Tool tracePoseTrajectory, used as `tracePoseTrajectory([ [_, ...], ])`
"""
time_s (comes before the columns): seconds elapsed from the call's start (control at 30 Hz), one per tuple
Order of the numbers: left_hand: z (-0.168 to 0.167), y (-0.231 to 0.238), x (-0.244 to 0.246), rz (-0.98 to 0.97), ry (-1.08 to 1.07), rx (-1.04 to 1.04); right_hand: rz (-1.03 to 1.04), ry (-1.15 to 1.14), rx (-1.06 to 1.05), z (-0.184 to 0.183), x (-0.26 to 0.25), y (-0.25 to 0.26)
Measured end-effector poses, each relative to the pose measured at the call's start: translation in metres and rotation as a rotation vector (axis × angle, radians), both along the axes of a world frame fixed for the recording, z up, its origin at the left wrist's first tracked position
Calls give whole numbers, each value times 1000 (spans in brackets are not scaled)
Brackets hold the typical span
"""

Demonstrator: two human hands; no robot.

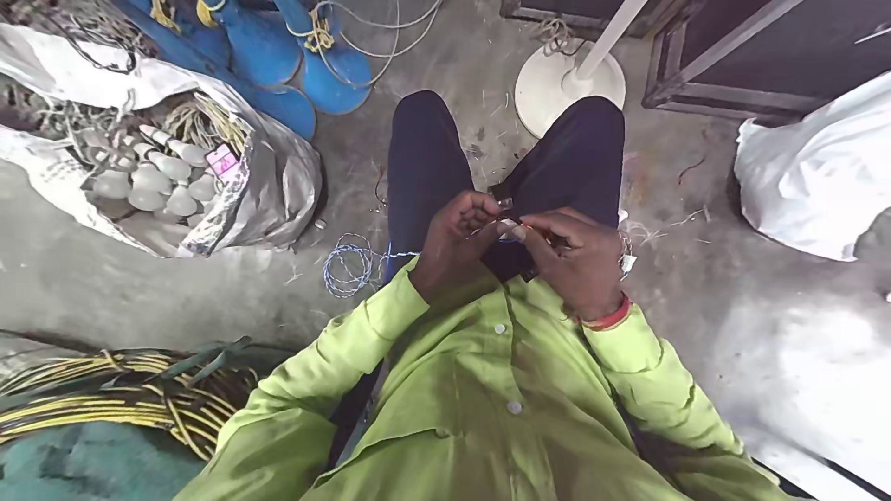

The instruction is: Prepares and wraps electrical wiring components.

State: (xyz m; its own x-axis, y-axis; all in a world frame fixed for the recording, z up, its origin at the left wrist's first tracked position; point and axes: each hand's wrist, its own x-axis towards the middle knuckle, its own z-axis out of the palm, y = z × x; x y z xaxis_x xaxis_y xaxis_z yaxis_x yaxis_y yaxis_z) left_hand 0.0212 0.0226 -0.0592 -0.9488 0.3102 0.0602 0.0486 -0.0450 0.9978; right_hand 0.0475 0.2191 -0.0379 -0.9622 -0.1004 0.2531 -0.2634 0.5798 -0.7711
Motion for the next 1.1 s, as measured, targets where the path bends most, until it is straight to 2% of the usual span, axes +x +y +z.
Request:
tracePoseTrajectory([
  [0.13, -2, 1, -6, -14, 44, -10, 66, -245, -107, 5, -3, 4],
  [0.23, 0, 0, -5, -27, 62, -77, 143, -294, -181, 2, -7, 10],
  [0.33, 2, -1, -5, -53, 80, -132, 175, -346, -151, 2, -9, 14],
  [0.63, 25, -18, -1, -194, 113, -340, 114, -367, -130, 1, -5, 4],
  [0.77, 26, -5, 1, -113, 396, -567, 108, -461, -249, 4, -9, 2],
  [0.9, 10, 0, 2, -26, 706, -672, 108, -504, -282, 7, -12, 8],
  [1.03, -4, -7, -4, -15, 925, -672, 82, -428, -285, 2, -9, 17],
  [1.1, -5, -8, -5, 3, 923, -582, 129, -330, -251, -3, -10, 22],
])
